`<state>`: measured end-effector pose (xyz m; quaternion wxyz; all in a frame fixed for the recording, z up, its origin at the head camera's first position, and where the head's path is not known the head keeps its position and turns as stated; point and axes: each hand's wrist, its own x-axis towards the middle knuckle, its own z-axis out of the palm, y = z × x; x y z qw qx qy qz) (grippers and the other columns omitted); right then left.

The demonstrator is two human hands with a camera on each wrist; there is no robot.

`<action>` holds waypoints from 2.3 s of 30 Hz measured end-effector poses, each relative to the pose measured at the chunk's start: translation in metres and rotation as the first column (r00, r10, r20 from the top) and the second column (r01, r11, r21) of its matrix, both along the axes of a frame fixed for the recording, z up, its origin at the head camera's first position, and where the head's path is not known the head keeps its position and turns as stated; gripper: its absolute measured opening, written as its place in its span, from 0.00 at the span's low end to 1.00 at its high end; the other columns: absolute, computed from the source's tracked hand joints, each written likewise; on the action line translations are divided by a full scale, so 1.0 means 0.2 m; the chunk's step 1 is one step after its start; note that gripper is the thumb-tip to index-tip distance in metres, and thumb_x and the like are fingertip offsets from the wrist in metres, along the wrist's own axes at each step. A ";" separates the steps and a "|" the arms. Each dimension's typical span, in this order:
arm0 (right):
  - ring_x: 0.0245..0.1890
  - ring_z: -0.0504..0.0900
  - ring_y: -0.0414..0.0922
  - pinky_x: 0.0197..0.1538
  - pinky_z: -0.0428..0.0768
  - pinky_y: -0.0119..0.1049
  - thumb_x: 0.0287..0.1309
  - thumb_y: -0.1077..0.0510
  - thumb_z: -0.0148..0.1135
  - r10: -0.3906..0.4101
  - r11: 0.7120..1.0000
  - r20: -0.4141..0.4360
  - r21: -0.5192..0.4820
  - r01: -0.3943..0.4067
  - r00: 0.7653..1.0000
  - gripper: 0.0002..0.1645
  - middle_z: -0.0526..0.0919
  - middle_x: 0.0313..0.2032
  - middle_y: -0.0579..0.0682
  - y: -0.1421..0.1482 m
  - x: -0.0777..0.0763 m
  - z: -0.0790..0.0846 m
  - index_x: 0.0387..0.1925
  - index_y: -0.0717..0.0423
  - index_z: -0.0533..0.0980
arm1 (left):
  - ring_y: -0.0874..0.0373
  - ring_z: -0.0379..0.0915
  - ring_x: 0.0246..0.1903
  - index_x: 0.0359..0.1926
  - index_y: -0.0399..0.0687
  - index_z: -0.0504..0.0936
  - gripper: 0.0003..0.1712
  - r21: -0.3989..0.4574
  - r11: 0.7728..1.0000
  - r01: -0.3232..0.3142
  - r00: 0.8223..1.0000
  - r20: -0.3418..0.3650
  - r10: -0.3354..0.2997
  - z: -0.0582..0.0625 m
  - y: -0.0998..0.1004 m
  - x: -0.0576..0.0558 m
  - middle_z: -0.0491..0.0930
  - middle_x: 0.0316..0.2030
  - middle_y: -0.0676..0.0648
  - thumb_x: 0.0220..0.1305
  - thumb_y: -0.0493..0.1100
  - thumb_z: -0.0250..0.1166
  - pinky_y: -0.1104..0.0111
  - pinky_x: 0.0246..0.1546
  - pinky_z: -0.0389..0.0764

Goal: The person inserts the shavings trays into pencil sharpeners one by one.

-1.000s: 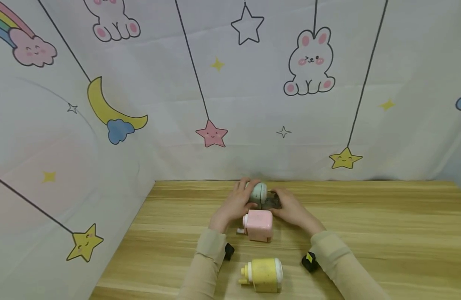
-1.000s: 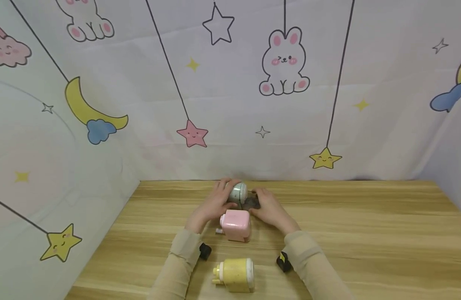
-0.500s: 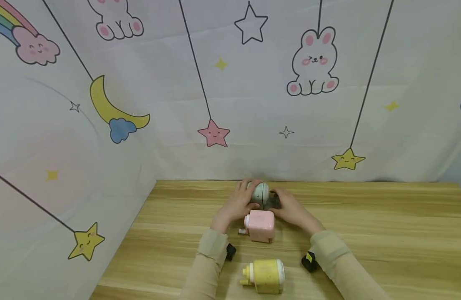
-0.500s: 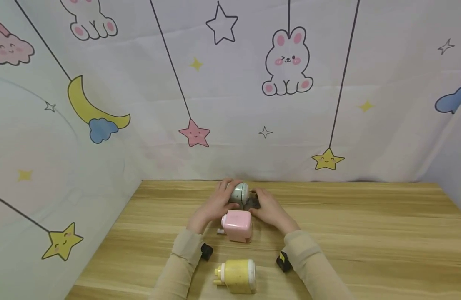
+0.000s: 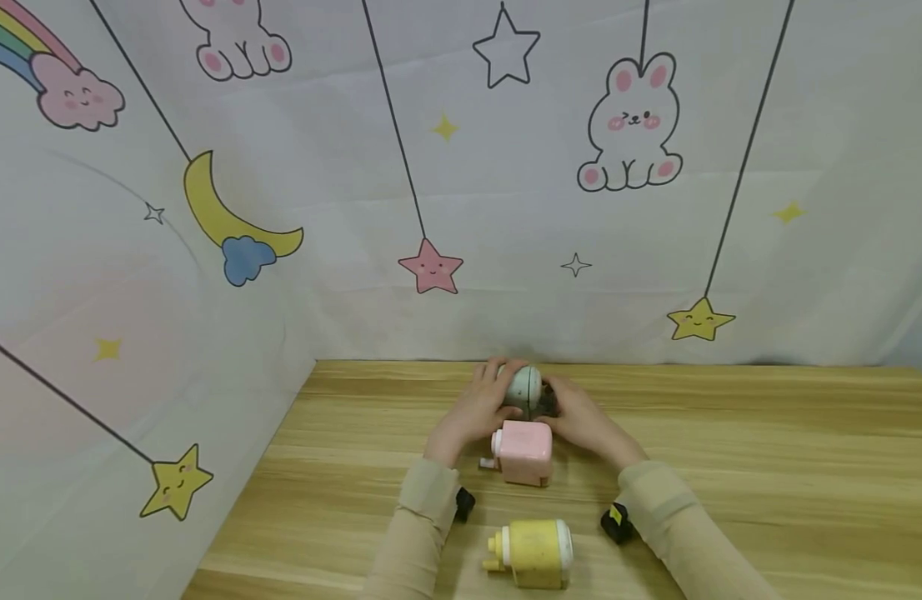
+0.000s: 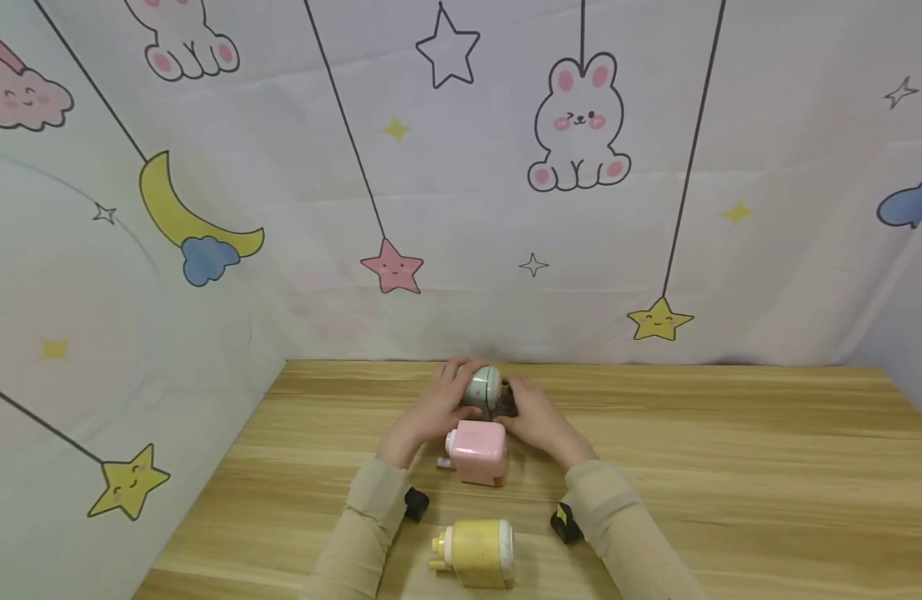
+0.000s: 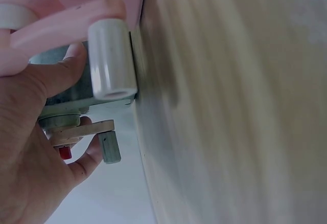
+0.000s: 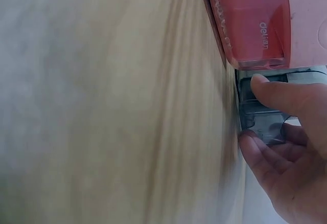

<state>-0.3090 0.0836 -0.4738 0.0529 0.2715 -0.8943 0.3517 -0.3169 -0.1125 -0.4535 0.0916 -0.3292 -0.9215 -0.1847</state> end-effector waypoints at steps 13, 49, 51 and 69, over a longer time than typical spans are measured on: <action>0.23 0.68 0.43 0.24 0.70 0.37 0.48 0.60 0.64 -0.011 1.000 0.108 -0.007 0.012 0.994 0.40 0.75 0.29 0.57 0.01 0.00 0.01 0.60 0.66 0.57 | 0.47 0.54 0.54 0.64 0.54 0.54 0.39 0.005 1.000 -0.009 1.000 0.012 0.009 -0.01 0.00 -0.01 0.59 0.57 0.42 0.55 0.45 0.63 0.51 0.48 0.73; 0.38 0.75 0.48 0.41 0.78 0.48 0.48 0.59 0.65 -0.005 0.995 0.167 -0.097 0.022 0.986 0.40 0.72 0.53 0.64 -0.05 -0.02 0.00 0.60 0.63 0.57 | 0.46 0.53 0.55 0.64 0.54 0.54 0.38 0.002 1.000 0.004 1.000 -0.005 -0.004 -0.02 0.00 -0.01 0.58 0.58 0.41 0.55 0.44 0.62 0.51 0.48 0.73; 0.38 0.75 0.47 0.40 0.78 0.47 0.48 0.58 0.65 -0.005 0.995 0.169 -0.099 0.022 0.986 0.39 0.72 0.53 0.64 -0.06 -0.02 0.00 0.60 0.64 0.58 | 0.47 0.53 0.55 0.64 0.54 0.54 0.38 0.001 1.000 0.004 1.000 -0.008 -0.004 -0.02 0.00 -0.01 0.58 0.58 0.41 0.56 0.44 0.62 0.51 0.48 0.74; 0.39 0.74 0.49 0.41 0.77 0.48 0.48 0.59 0.64 -0.014 0.996 0.188 -0.085 0.031 0.982 0.41 0.70 0.54 0.65 -0.07 -0.01 0.01 0.61 0.65 0.55 | 0.47 0.53 0.55 0.64 0.54 0.53 0.38 0.013 1.000 0.016 1.000 -0.003 -0.016 -0.02 -0.01 -0.01 0.58 0.58 0.41 0.56 0.44 0.62 0.50 0.48 0.73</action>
